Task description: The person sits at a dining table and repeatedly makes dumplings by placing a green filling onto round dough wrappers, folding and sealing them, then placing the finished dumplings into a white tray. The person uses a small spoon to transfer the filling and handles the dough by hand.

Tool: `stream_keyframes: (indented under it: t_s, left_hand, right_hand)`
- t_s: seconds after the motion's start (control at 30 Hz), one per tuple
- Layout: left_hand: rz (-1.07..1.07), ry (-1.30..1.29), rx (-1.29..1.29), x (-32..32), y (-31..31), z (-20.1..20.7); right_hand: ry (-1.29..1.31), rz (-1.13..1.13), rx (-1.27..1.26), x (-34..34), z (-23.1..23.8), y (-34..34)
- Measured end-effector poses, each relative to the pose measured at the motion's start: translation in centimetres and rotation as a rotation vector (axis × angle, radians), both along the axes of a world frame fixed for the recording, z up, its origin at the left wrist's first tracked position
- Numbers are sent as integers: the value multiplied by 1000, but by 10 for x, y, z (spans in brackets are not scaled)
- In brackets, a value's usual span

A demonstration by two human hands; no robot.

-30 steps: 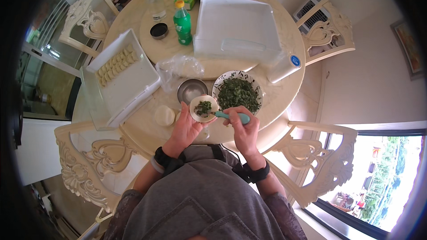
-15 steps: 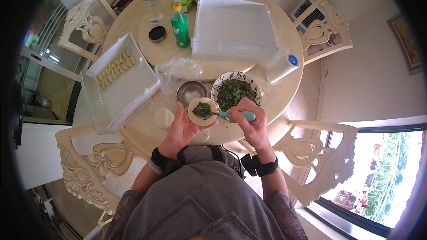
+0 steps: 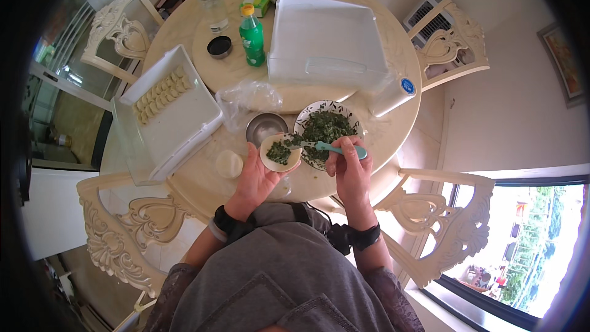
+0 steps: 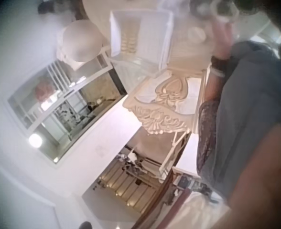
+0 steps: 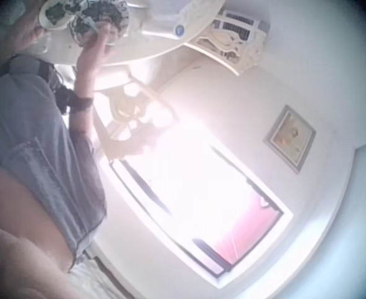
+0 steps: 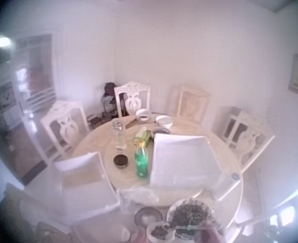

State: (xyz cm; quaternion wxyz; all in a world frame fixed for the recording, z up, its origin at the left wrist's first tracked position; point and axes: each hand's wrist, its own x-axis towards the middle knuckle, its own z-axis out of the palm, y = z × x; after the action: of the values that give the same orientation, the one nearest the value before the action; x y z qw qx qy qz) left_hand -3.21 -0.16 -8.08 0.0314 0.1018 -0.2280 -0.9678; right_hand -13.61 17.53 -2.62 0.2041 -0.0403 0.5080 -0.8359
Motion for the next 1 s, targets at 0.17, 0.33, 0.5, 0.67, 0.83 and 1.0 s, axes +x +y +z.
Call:
stream_keyframes:
  t_s: [0.17,0.33,0.5,0.67,0.83,1.0]
  left_hand:
    - [-29,57,-50,0,0,-4]
    - [-41,30,-73,-2,2,-4]
    - [-70,13,-120,-3,4,0]
    - [-95,44,-131,-4,1,-10]
    - [-76,-51,-112,-5,2,-4]
    - [-84,-51,-58,-3,-2,-2]
  right_hand:
    - [56,15,219,9,3,-6]
    - [33,-28,247,12,9,-4]
    - [123,-18,319,9,5,-2]
    - [252,156,371,19,25,-2]
    - [708,183,655,22,29,-4]
    - [583,311,564,12,31,7]
